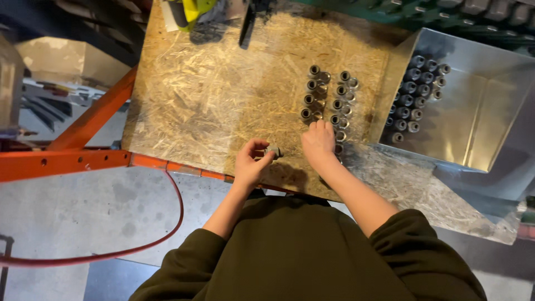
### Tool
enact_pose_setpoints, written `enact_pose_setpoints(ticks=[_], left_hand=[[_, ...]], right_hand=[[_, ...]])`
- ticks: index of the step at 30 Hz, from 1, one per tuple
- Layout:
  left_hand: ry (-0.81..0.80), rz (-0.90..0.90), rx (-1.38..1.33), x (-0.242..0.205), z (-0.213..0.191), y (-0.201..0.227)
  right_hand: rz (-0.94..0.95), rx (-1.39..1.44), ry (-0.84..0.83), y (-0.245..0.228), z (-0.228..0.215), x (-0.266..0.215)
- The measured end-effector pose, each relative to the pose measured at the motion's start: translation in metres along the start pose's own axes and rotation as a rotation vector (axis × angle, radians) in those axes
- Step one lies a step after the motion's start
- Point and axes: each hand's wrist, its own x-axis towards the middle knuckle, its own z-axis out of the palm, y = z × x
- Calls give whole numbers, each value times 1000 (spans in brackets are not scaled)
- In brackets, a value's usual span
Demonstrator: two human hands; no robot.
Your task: The person repeatedly picks up small cylindrical metal parts from a workbench, fits a ring onto each part by hand, and places the assembled units into a metal bin. The process is repeated for multiple parts throughout the clip.
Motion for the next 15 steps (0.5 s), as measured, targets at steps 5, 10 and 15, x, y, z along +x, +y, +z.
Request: enact_pose_setpoints(ticks=[5, 10, 15], left_hand=[[31, -10, -108, 1, -11, -16], [6, -30, -241, -3, -14, -11], [-18, -66, -413, -10, -6, 20]], right_hand=[[-72, 75, 4, -4, 12, 0], [-93, 156, 152, -9, -23, -13], [123, 721, 249, -4, -84, -49]])
